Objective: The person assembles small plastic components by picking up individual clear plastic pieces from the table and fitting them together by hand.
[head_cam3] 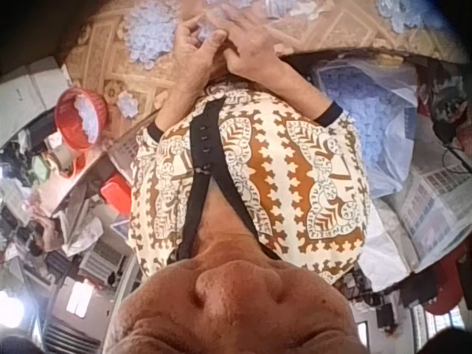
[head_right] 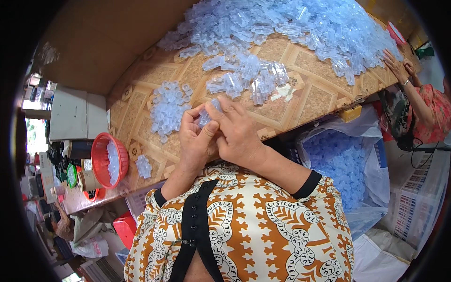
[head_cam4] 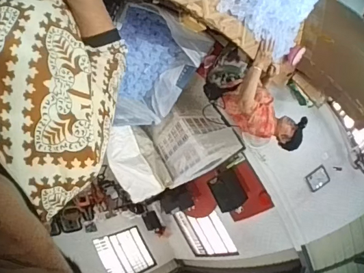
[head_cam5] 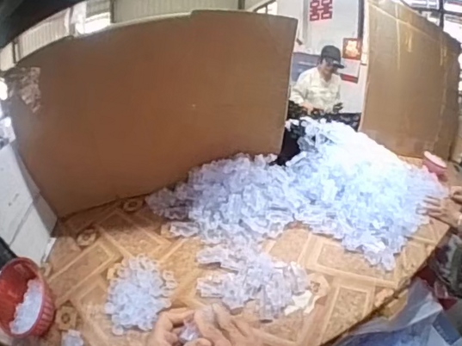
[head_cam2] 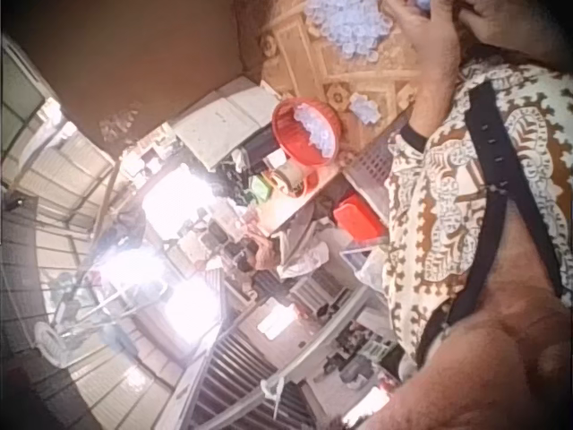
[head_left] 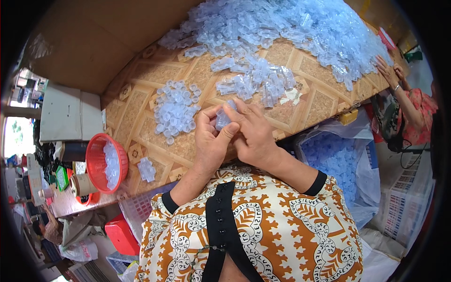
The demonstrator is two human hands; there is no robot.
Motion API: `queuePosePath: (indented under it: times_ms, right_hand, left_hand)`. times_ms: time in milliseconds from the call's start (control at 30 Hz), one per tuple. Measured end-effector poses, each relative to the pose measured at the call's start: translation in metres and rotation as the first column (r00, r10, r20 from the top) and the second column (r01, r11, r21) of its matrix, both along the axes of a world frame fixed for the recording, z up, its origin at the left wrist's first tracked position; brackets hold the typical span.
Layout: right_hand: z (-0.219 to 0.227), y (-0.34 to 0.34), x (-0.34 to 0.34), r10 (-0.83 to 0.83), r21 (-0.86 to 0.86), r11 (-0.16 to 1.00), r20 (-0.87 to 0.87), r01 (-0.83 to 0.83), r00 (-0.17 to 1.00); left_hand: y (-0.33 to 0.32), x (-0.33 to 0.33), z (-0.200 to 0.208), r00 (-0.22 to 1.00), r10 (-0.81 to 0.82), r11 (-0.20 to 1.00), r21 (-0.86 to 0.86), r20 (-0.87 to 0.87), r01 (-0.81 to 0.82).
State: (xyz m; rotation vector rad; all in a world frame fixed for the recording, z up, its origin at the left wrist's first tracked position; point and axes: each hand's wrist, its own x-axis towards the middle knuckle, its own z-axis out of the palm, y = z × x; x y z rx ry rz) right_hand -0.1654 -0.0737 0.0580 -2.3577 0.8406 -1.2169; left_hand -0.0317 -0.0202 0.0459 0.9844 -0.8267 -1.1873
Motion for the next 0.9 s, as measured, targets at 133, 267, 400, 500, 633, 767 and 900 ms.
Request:
queuePosePath:
  times_ms: [133,267,400,500,633,767,900]
  right_hand:
    - [-0.005,-0.003,-0.011,0.087,0.495,0.841,0.278,-0.220,0.957]
    - [0.004,0.001,-0.008,0.063,0.737,0.621,0.293,-0.268,0.954]
    - [-0.004,0.007,0.004,0.062,0.768,0.544,0.365,-0.338,0.929]
    - [-0.015,-0.006,0.014,0.224,0.708,0.644,0.185,-0.288,0.957]
    - [-0.011,-0.027,0.037,0.277,0.741,0.574,0.224,-0.348,0.934]
    - [-0.024,-0.049,0.064,0.119,0.147,0.985,-0.208,-0.089,0.971]
    - [-0.020,-0.047,0.083,0.041,0.053,0.998,-0.473,-0.018,0.880]
  left_hand:
    - [0.015,0.005,-0.009,0.988,0.115,0.992,0.055,-0.106,-0.109]
    - [0.033,0.005,-0.006,0.997,0.067,0.997,0.029,-0.034,-0.066]
    - [0.044,0.010,-0.008,0.992,0.098,0.995,0.017,0.083,-0.100]
    - [0.052,0.014,-0.011,0.978,0.172,0.984,0.029,0.121,-0.177]
    - [0.065,0.024,-0.013,0.939,0.273,0.946,0.118,0.208,-0.301]
    - [0.072,0.033,-0.027,0.937,0.303,0.945,0.073,0.172,-0.319]
    - [0.074,0.034,-0.030,0.944,0.297,0.953,0.018,0.141,-0.303]
